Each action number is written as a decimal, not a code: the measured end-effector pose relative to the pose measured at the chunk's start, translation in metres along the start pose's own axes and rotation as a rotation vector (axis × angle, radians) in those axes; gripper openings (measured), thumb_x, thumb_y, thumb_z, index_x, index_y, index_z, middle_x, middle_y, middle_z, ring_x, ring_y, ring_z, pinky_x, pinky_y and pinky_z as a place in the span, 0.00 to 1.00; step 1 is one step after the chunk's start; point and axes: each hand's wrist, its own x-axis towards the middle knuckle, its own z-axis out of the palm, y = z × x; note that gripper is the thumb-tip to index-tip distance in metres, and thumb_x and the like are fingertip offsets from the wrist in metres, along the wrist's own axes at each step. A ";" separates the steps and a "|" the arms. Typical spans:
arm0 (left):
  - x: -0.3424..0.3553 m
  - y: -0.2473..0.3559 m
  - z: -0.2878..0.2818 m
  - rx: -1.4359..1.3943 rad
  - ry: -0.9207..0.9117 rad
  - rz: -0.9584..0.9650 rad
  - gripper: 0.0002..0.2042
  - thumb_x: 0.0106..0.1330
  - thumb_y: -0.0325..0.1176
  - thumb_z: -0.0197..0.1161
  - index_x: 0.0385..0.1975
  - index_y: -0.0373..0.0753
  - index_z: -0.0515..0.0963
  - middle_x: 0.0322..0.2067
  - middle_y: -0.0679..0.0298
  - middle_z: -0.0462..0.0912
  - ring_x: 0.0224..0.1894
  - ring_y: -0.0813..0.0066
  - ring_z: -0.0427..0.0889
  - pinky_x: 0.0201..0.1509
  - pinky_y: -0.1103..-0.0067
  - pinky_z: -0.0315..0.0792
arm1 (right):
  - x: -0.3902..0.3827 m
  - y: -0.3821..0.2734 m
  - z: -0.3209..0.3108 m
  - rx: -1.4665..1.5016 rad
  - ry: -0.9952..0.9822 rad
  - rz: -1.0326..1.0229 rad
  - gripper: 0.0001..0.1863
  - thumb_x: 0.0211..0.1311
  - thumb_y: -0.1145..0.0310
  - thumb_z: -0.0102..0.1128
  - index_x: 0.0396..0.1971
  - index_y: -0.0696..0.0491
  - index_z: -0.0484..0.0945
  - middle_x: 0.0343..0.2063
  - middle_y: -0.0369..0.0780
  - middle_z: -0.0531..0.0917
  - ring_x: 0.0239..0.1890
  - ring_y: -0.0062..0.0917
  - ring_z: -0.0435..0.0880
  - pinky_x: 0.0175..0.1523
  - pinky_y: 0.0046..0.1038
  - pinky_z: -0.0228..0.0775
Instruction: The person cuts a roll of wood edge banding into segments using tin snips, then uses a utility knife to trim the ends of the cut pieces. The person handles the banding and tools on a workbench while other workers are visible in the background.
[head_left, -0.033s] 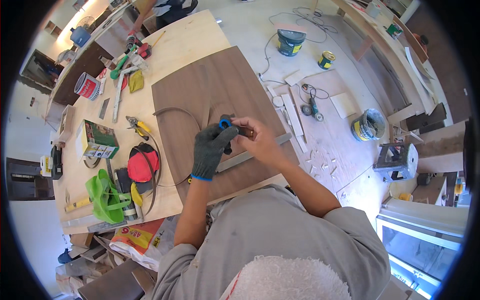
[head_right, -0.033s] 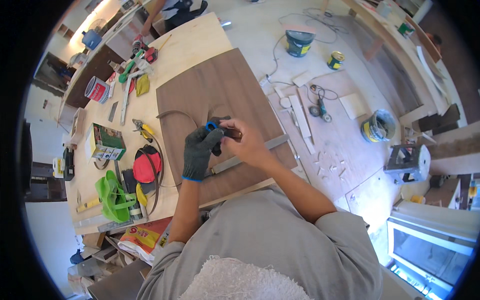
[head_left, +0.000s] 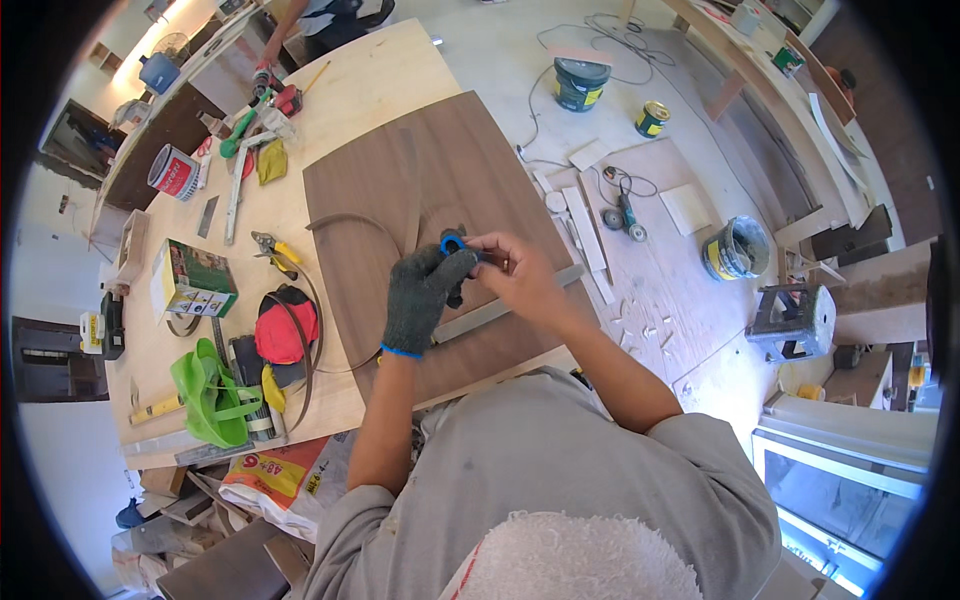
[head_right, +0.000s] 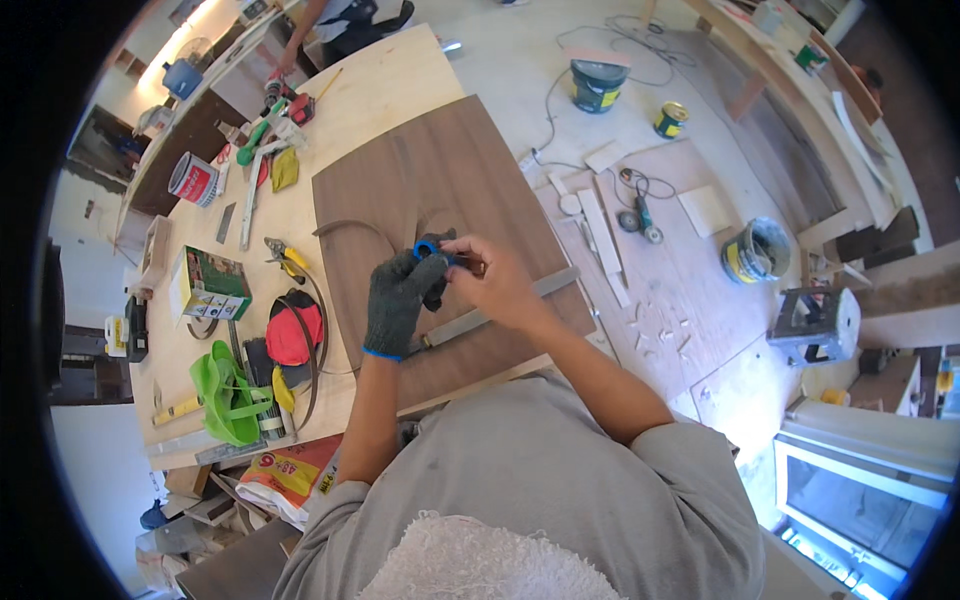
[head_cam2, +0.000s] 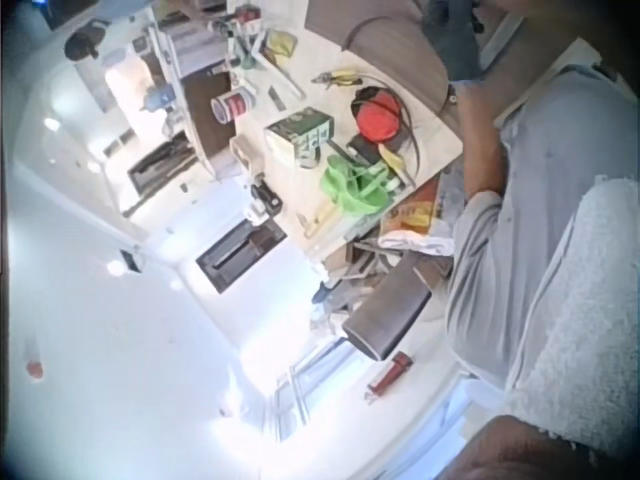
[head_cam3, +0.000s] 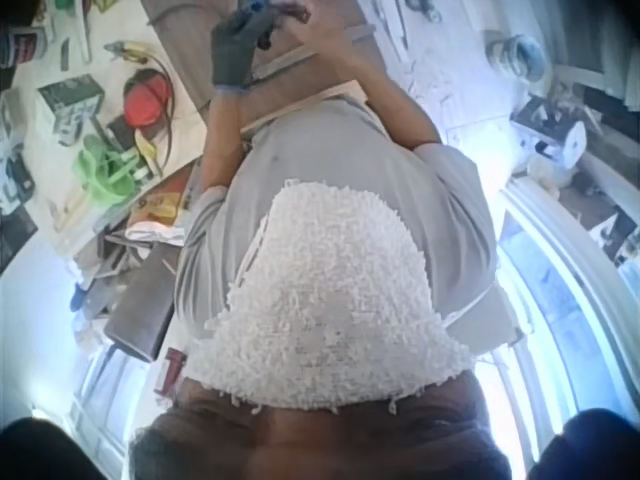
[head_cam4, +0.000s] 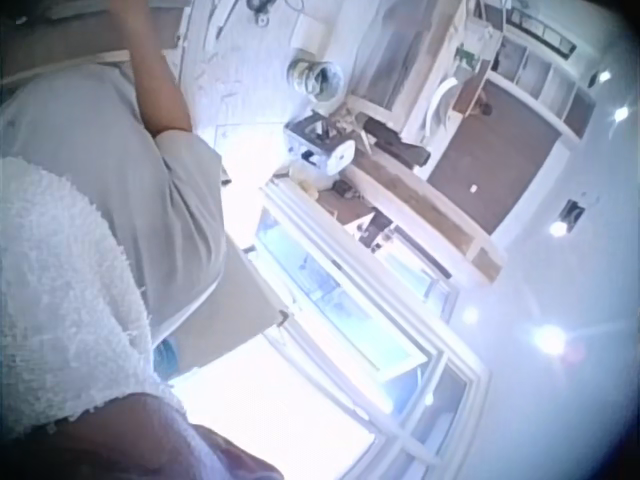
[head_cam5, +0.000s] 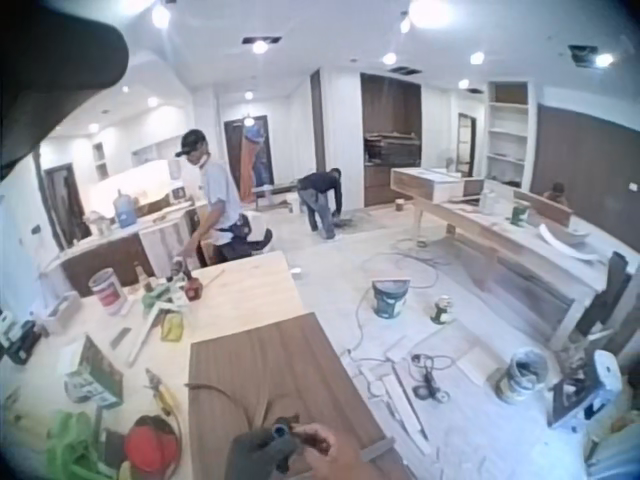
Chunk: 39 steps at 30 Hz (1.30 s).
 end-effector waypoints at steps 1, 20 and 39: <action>0.002 0.002 -0.006 0.021 -0.041 0.015 0.11 0.64 0.37 0.67 0.27 0.35 0.82 0.20 0.68 0.78 0.21 0.83 0.74 0.25 0.83 0.68 | 0.005 0.001 -0.004 -0.072 -0.029 0.048 0.12 0.67 0.76 0.57 0.48 0.60 0.76 0.40 0.38 0.84 0.43 0.19 0.83 0.47 0.24 0.77; 0.003 -0.101 0.060 0.714 -0.227 0.434 0.11 0.65 0.42 0.60 0.38 0.43 0.81 0.33 0.52 0.83 0.35 0.49 0.83 0.40 0.61 0.76 | -0.088 0.080 -0.068 0.038 0.206 0.404 0.14 0.74 0.73 0.47 0.53 0.62 0.76 0.46 0.39 0.81 0.48 0.21 0.80 0.58 0.27 0.74; 0.040 -0.004 0.051 0.818 -0.123 0.854 0.11 0.65 0.37 0.58 0.40 0.38 0.80 0.41 0.53 0.83 0.44 0.49 0.82 0.45 0.60 0.76 | -0.030 0.043 -0.063 -0.649 0.060 0.069 0.18 0.71 0.59 0.52 0.52 0.53 0.78 0.47 0.37 0.81 0.45 0.30 0.82 0.56 0.36 0.72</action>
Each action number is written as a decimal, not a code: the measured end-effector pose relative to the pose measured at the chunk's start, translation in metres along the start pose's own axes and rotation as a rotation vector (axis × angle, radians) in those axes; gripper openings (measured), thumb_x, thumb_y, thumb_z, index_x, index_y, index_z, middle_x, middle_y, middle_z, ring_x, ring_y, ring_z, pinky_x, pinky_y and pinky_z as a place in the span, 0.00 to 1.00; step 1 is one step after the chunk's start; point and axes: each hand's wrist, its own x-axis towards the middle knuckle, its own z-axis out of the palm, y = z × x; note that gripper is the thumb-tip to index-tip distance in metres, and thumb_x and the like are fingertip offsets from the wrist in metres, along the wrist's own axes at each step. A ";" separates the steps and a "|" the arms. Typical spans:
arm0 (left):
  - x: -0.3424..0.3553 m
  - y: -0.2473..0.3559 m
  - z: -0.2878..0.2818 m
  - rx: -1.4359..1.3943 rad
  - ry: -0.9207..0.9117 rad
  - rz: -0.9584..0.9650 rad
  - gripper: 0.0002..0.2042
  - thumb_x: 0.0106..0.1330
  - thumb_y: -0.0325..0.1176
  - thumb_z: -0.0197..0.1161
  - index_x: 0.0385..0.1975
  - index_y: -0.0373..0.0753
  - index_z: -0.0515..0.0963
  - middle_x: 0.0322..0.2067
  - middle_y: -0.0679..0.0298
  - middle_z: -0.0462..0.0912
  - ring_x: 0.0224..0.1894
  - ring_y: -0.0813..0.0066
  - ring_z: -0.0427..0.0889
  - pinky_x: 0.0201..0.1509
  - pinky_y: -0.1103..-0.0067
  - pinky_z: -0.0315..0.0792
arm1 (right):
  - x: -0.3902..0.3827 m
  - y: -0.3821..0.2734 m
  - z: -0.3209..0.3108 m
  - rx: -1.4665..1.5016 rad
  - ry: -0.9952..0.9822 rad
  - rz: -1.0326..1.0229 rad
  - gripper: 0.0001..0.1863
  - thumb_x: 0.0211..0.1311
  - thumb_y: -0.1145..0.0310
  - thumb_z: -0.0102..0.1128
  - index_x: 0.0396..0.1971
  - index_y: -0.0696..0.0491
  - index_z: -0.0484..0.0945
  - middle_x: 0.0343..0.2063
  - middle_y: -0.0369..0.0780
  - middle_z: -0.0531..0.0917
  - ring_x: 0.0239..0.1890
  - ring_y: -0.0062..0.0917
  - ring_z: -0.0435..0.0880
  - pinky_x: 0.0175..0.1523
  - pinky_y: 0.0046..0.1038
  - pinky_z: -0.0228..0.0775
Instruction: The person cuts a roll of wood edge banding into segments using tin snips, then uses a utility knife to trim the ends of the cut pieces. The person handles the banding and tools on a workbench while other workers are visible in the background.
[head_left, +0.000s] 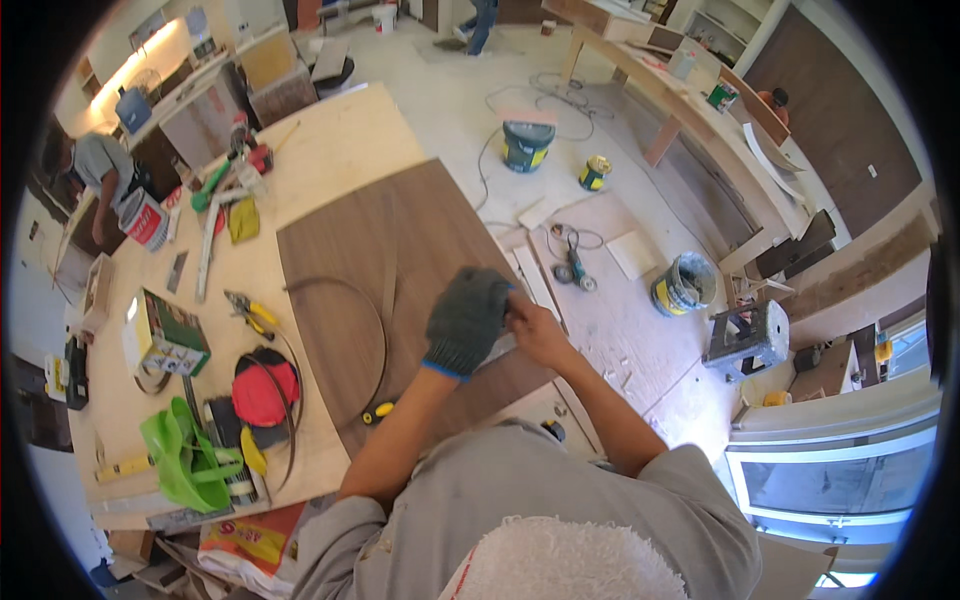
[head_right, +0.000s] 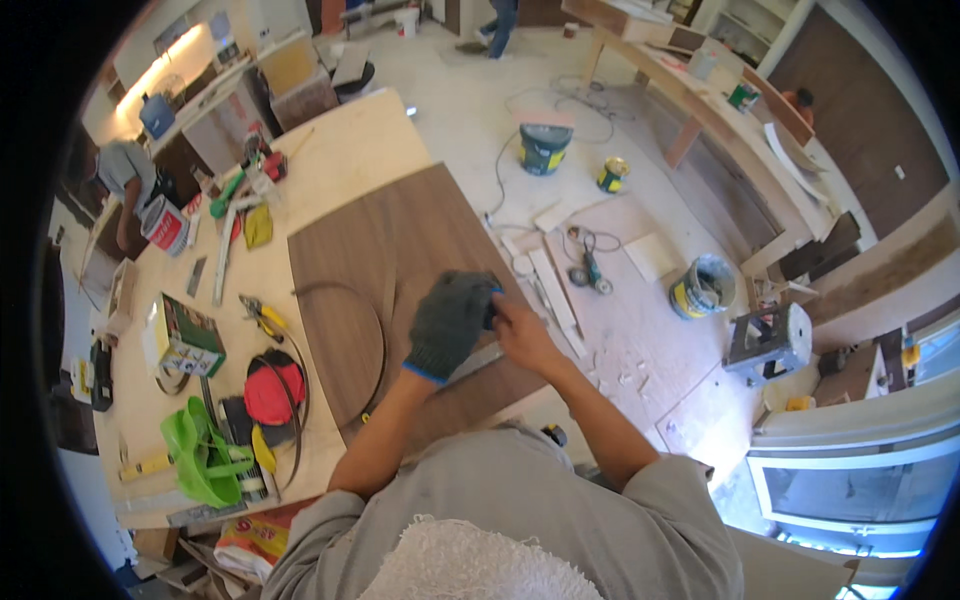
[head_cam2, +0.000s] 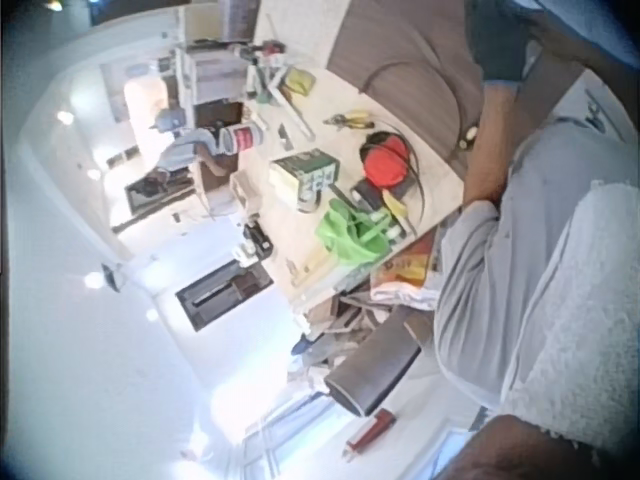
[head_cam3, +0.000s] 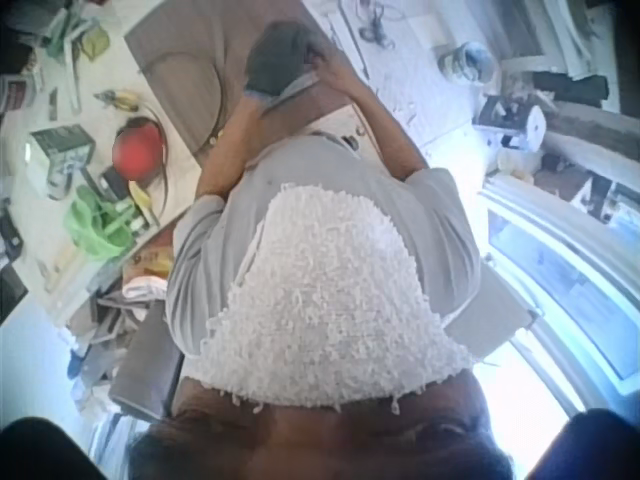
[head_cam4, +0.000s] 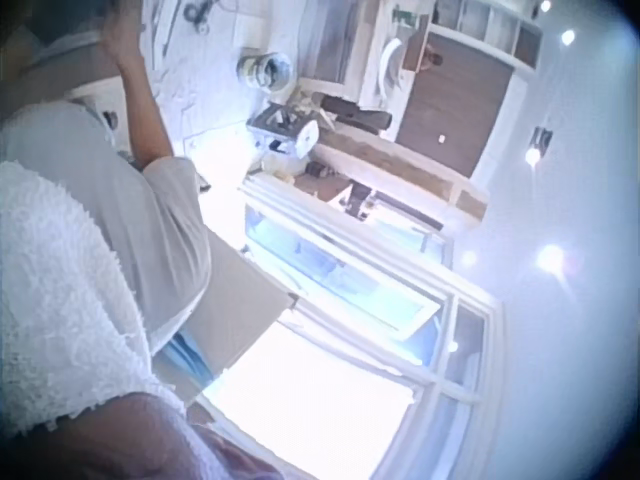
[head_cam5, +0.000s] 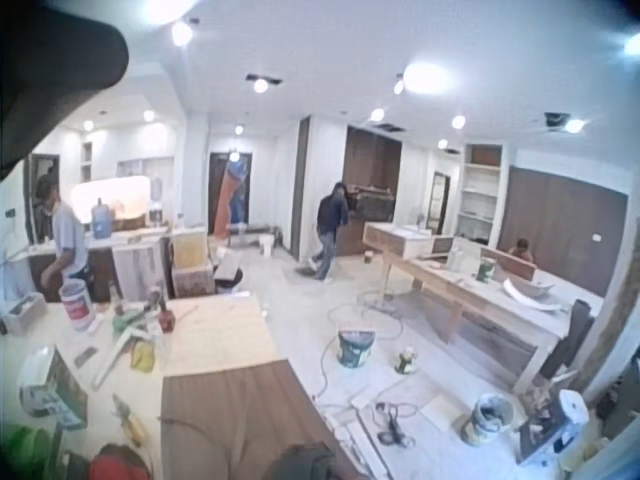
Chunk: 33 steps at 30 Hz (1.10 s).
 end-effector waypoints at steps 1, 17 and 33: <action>-0.002 0.000 -0.003 -0.079 0.025 -0.099 0.11 0.64 0.37 0.59 0.41 0.39 0.80 0.41 0.53 0.83 0.44 0.49 0.82 0.46 0.60 0.76 | 0.004 0.008 0.002 0.477 0.181 0.010 0.22 0.73 0.55 0.51 0.59 0.52 0.75 0.48 0.35 0.80 0.47 0.28 0.81 0.57 0.36 0.72; -0.043 0.021 0.023 0.409 -0.480 -0.387 0.07 0.60 0.37 0.62 0.31 0.42 0.82 0.34 0.56 0.84 0.36 0.60 0.86 0.36 0.64 0.79 | 0.026 0.034 0.009 1.270 0.157 0.026 0.20 0.67 0.69 0.48 0.57 0.57 0.73 0.49 0.39 0.80 0.46 0.24 0.79 0.53 0.31 0.70; -0.015 0.062 -0.005 0.329 -0.054 0.202 0.05 0.59 0.37 0.62 0.25 0.45 0.78 0.22 0.61 0.79 0.23 0.64 0.82 0.26 0.67 0.75 | 0.055 -0.076 -0.032 1.293 0.119 -0.005 0.30 0.74 0.53 0.50 0.66 0.58 0.66 0.64 0.44 0.73 0.60 0.31 0.76 0.64 0.31 0.69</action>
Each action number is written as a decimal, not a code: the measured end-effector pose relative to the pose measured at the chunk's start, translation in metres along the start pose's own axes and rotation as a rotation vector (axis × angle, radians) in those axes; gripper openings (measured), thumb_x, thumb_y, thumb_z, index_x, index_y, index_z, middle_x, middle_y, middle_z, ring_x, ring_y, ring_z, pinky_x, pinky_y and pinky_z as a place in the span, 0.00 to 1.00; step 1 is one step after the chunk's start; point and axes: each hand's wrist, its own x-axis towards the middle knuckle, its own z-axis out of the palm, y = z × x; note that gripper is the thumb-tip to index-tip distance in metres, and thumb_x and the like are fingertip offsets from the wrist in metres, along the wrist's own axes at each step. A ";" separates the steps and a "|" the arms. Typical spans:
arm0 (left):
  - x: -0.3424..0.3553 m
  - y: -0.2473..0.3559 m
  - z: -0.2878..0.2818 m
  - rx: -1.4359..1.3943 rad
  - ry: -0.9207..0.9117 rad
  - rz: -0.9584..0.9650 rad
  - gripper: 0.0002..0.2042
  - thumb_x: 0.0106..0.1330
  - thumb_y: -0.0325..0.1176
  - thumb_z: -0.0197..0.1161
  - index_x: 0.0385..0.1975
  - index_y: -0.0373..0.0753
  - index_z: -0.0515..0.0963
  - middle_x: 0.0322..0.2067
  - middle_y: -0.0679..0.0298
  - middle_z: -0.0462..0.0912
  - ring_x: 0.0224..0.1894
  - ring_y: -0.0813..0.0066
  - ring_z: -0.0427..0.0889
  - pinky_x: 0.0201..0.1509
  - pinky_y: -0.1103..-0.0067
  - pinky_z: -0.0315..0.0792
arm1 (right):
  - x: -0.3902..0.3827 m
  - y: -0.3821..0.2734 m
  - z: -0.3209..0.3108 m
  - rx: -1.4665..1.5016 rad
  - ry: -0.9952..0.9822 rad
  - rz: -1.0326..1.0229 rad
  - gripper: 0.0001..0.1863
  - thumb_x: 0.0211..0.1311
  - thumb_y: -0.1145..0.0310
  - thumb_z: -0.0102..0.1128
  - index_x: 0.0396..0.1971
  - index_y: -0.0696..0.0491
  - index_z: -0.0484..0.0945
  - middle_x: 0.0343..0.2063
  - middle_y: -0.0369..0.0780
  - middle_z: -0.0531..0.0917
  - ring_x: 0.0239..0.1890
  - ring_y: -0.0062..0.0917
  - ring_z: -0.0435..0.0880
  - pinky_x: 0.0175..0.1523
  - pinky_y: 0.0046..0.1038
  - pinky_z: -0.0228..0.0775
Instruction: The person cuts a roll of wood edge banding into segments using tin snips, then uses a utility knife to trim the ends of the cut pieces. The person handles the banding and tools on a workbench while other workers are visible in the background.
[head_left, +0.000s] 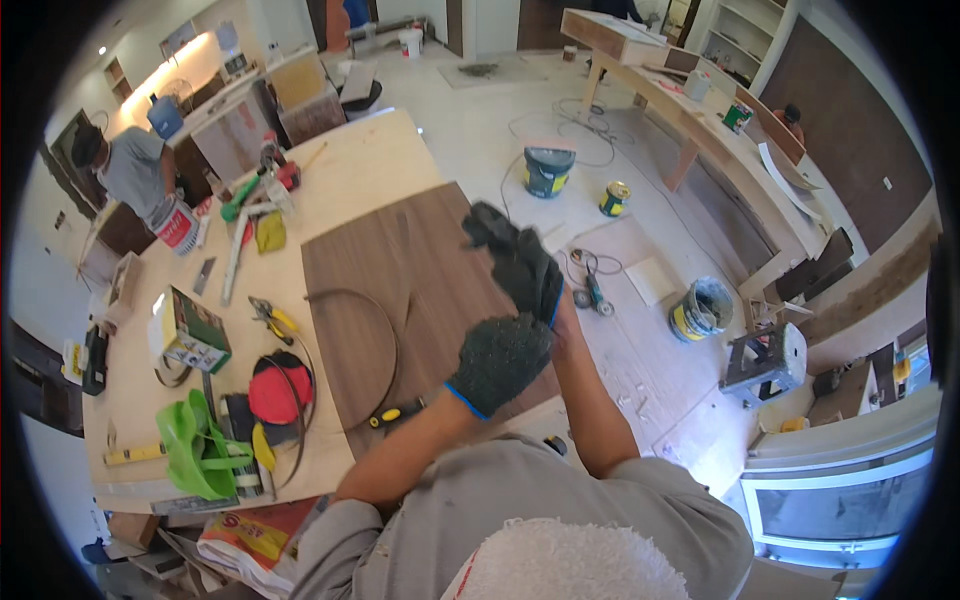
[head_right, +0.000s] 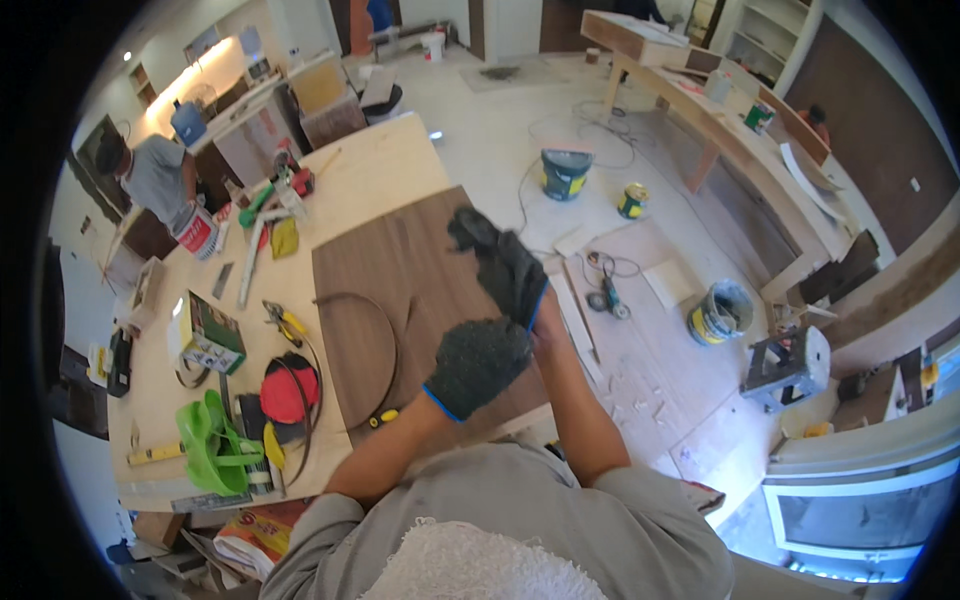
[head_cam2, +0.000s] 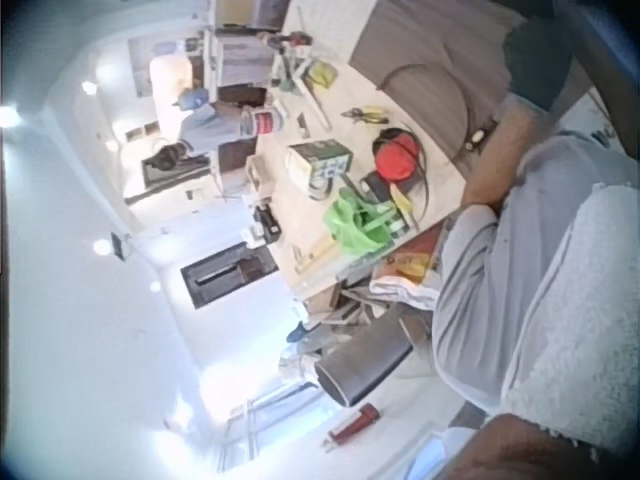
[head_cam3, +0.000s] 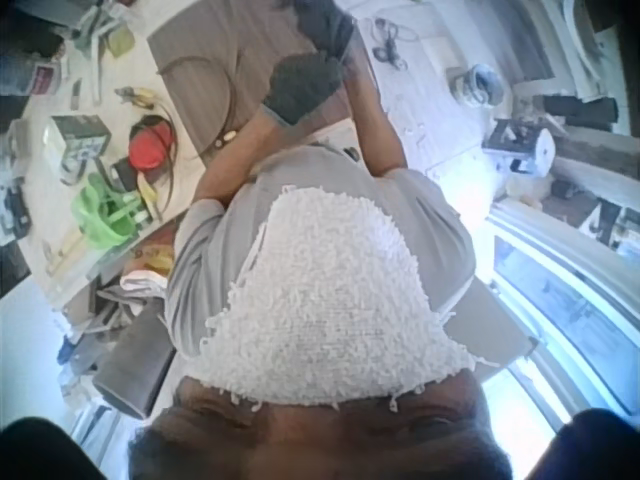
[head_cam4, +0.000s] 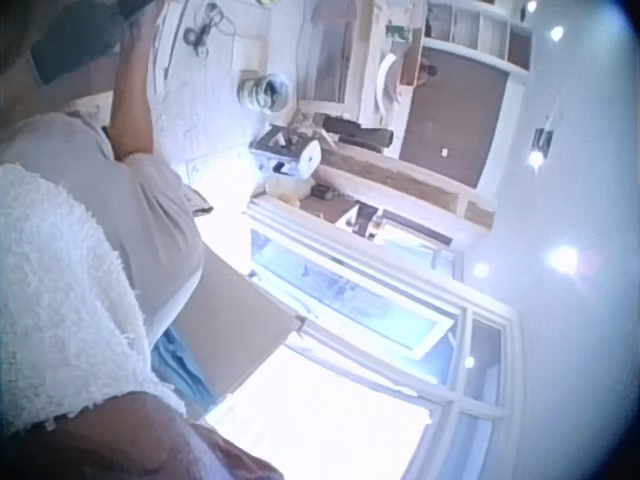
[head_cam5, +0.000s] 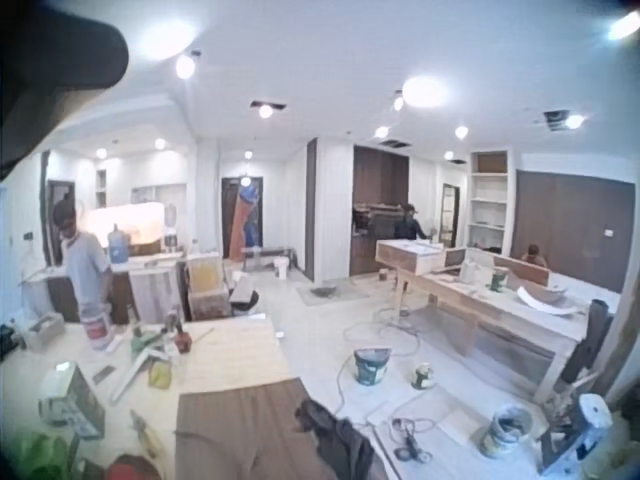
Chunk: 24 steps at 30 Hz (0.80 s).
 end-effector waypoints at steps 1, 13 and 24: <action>0.002 0.004 -0.005 0.032 -0.023 0.032 0.05 0.59 0.36 0.61 0.25 0.45 0.78 0.22 0.62 0.79 0.23 0.65 0.81 0.25 0.67 0.75 | 0.011 0.004 0.003 -0.123 0.036 -0.095 0.31 0.74 0.50 0.48 0.65 0.59 0.66 0.64 0.44 0.73 0.61 0.31 0.76 0.65 0.31 0.67; 0.026 -0.001 0.004 0.111 0.060 -0.261 0.07 0.59 0.37 0.61 0.30 0.42 0.77 0.25 0.61 0.79 0.26 0.64 0.82 0.27 0.66 0.75 | 0.025 0.030 -0.024 0.477 -0.233 0.143 0.32 0.70 0.42 0.51 0.61 0.52 0.73 0.48 0.45 0.81 0.48 0.32 0.80 0.56 0.34 0.73; -0.031 -0.038 0.024 0.000 -0.182 -0.414 0.07 0.58 0.36 0.60 0.24 0.41 0.81 0.24 0.55 0.83 0.26 0.56 0.85 0.29 0.61 0.76 | 0.012 0.033 0.013 -0.252 0.124 0.261 0.34 0.78 0.42 0.33 0.43 0.59 0.79 0.38 0.43 0.85 0.36 0.31 0.84 0.45 0.30 0.75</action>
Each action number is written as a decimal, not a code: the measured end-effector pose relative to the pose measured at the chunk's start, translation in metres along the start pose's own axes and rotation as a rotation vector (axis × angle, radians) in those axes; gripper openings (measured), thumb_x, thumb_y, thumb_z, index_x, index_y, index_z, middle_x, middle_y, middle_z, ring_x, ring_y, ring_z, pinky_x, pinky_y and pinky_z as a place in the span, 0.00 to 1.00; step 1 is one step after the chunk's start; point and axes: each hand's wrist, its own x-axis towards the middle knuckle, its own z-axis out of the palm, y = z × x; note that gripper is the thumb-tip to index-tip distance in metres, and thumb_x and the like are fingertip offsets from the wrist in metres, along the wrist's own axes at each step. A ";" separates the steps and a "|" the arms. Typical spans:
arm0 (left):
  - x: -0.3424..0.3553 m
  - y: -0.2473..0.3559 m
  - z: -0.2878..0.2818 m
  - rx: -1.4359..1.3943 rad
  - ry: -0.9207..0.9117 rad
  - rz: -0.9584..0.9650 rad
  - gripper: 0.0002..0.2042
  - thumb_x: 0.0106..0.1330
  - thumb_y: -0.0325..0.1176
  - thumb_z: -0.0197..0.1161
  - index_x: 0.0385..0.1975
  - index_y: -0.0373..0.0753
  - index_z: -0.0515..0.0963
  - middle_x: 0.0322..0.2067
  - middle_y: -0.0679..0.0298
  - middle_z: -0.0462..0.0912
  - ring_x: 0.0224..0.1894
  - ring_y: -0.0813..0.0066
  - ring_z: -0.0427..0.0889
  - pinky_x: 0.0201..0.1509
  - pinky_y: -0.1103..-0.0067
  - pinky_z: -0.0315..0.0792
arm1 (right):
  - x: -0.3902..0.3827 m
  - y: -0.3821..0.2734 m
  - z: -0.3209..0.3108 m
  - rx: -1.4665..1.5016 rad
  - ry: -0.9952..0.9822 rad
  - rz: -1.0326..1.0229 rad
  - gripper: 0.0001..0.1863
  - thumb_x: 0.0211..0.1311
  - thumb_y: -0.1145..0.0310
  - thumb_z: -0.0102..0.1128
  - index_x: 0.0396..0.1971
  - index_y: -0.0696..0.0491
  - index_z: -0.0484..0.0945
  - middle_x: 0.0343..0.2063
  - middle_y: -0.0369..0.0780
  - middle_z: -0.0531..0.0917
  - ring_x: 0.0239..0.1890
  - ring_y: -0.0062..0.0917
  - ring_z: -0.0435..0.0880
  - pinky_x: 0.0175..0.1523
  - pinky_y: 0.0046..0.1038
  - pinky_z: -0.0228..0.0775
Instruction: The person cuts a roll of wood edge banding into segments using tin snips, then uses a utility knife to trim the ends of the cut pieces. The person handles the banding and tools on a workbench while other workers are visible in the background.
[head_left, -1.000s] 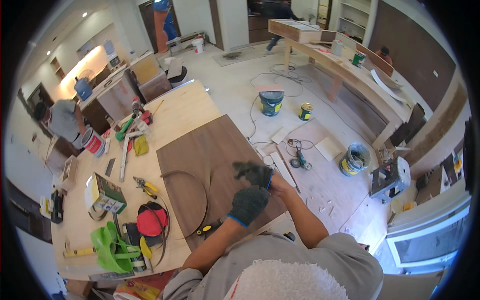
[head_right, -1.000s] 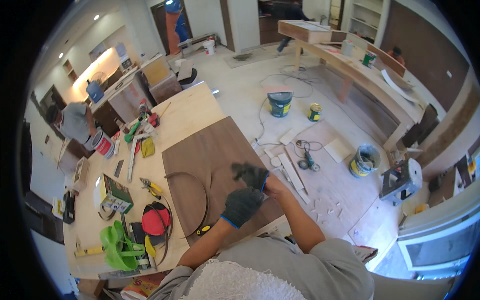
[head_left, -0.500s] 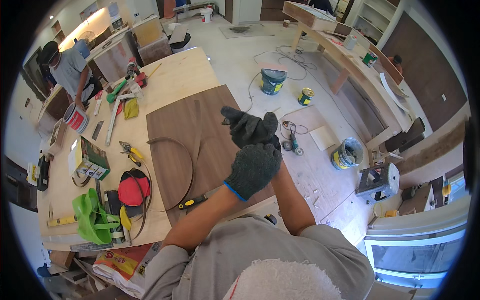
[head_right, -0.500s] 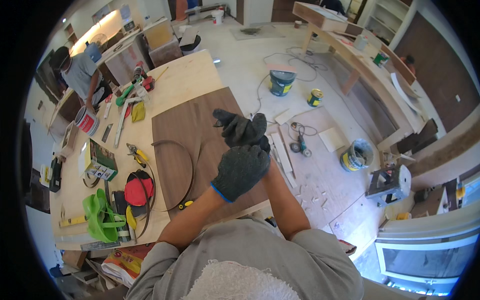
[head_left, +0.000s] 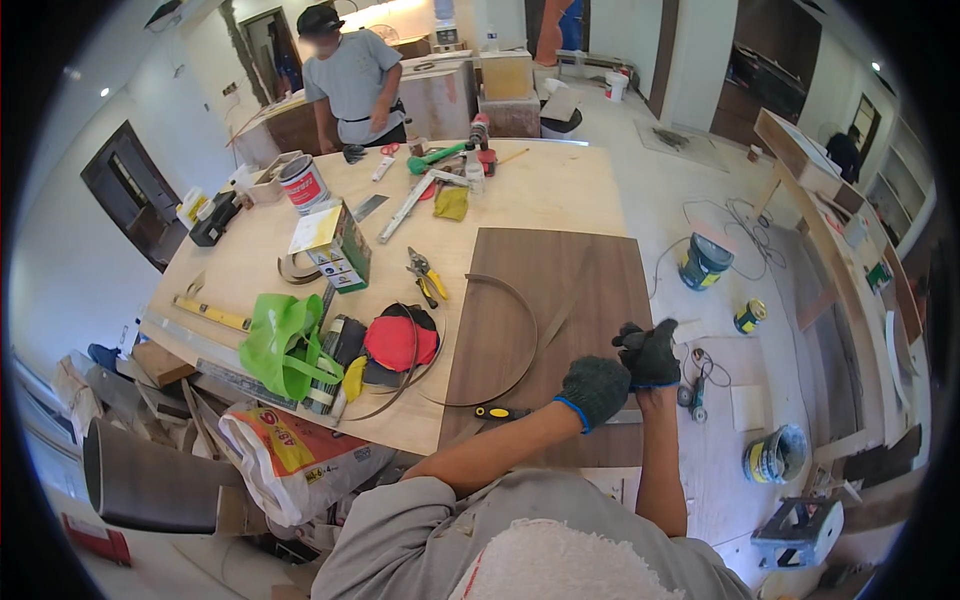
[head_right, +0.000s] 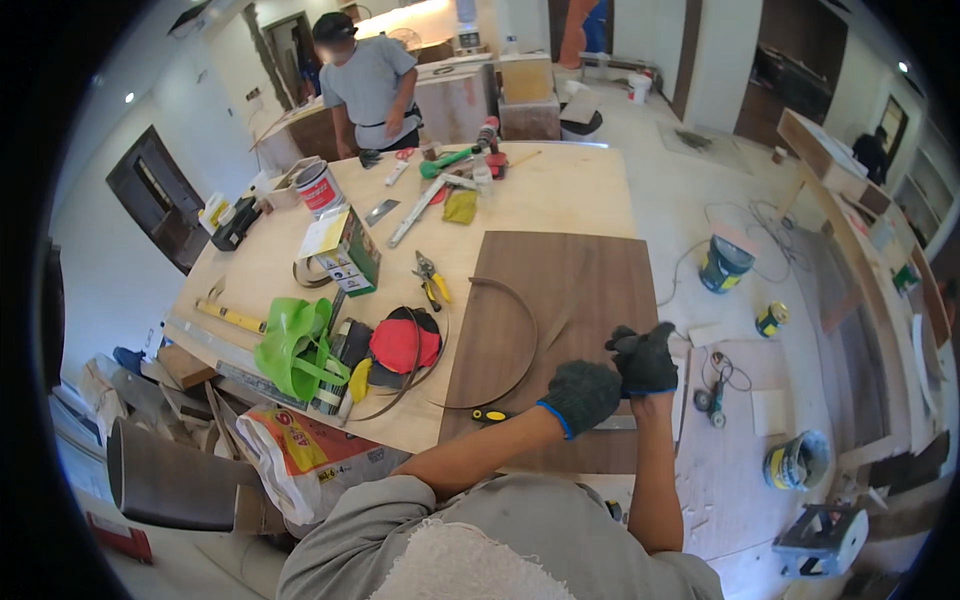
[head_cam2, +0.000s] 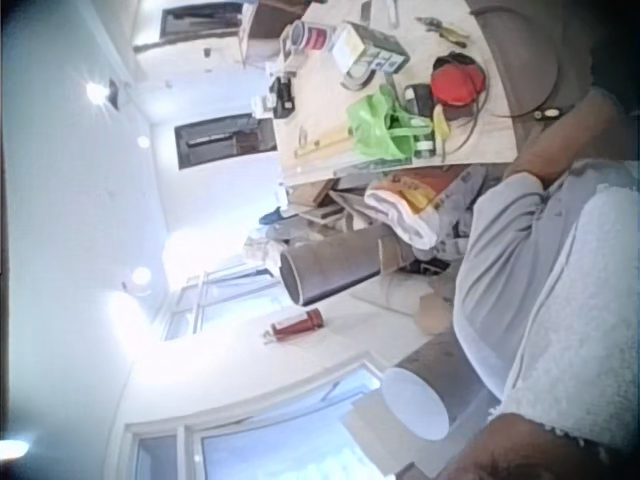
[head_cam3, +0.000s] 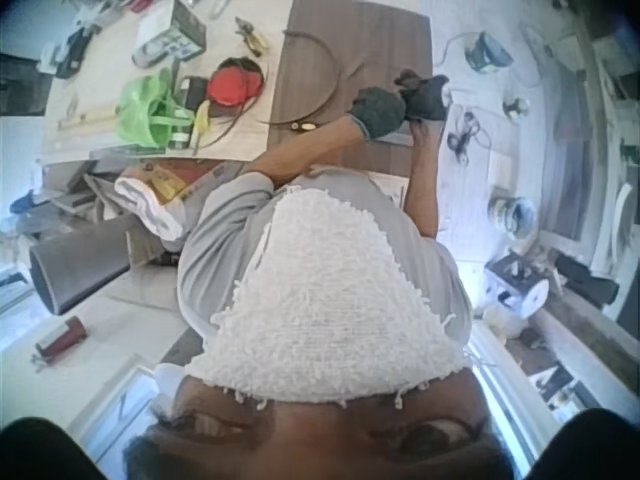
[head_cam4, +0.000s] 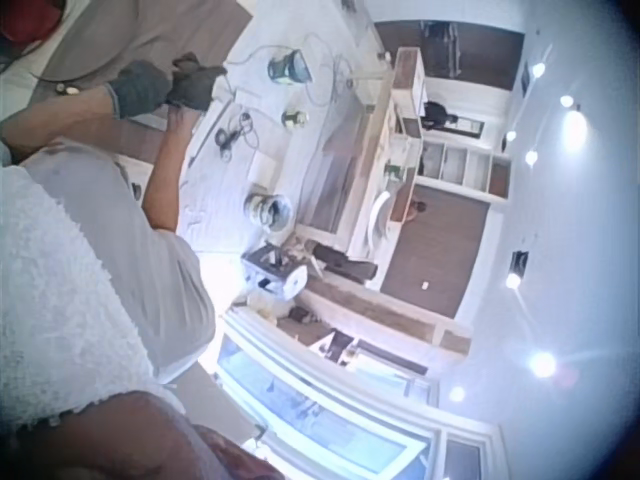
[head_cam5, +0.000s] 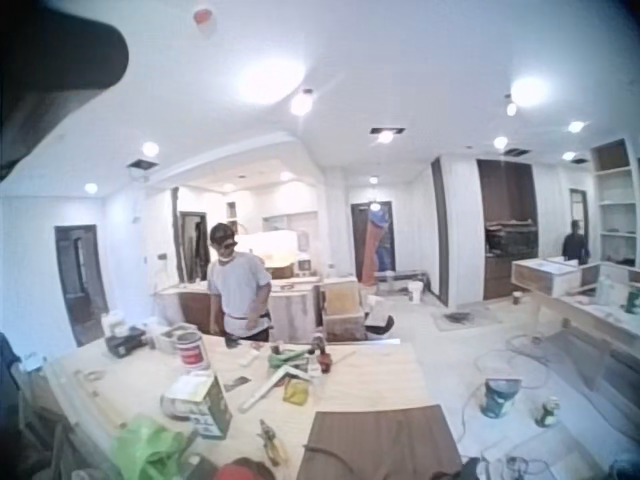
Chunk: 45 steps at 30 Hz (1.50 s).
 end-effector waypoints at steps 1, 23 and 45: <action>-0.006 -0.007 0.000 -0.057 -0.036 0.029 0.08 0.58 0.37 0.60 0.24 0.41 0.82 0.25 0.55 0.84 0.26 0.56 0.85 0.30 0.60 0.77 | -0.003 -0.003 0.011 -0.339 -0.016 -0.150 0.30 0.78 0.47 0.35 0.42 0.59 0.79 0.39 0.43 0.85 0.37 0.31 0.84 0.45 0.30 0.75; -0.008 0.021 -0.023 -0.142 -0.014 0.423 0.07 0.60 0.39 0.59 0.26 0.44 0.77 0.25 0.58 0.82 0.26 0.57 0.83 0.31 0.62 0.76 | -0.034 -0.025 0.007 0.426 -0.369 -0.261 0.20 0.72 0.53 0.44 0.50 0.51 0.76 0.53 0.42 0.80 0.49 0.29 0.76 0.57 0.41 0.65; 0.012 -0.038 -0.054 -1.492 0.343 -0.448 0.15 0.73 0.40 0.58 0.36 0.31 0.82 0.28 0.65 0.80 0.34 0.80 0.75 0.38 0.78 0.72 | -0.036 -0.048 0.067 -2.192 0.474 -1.742 0.28 0.69 0.41 0.43 0.50 0.49 0.76 0.57 0.40 0.74 0.57 0.28 0.71 0.63 0.55 0.58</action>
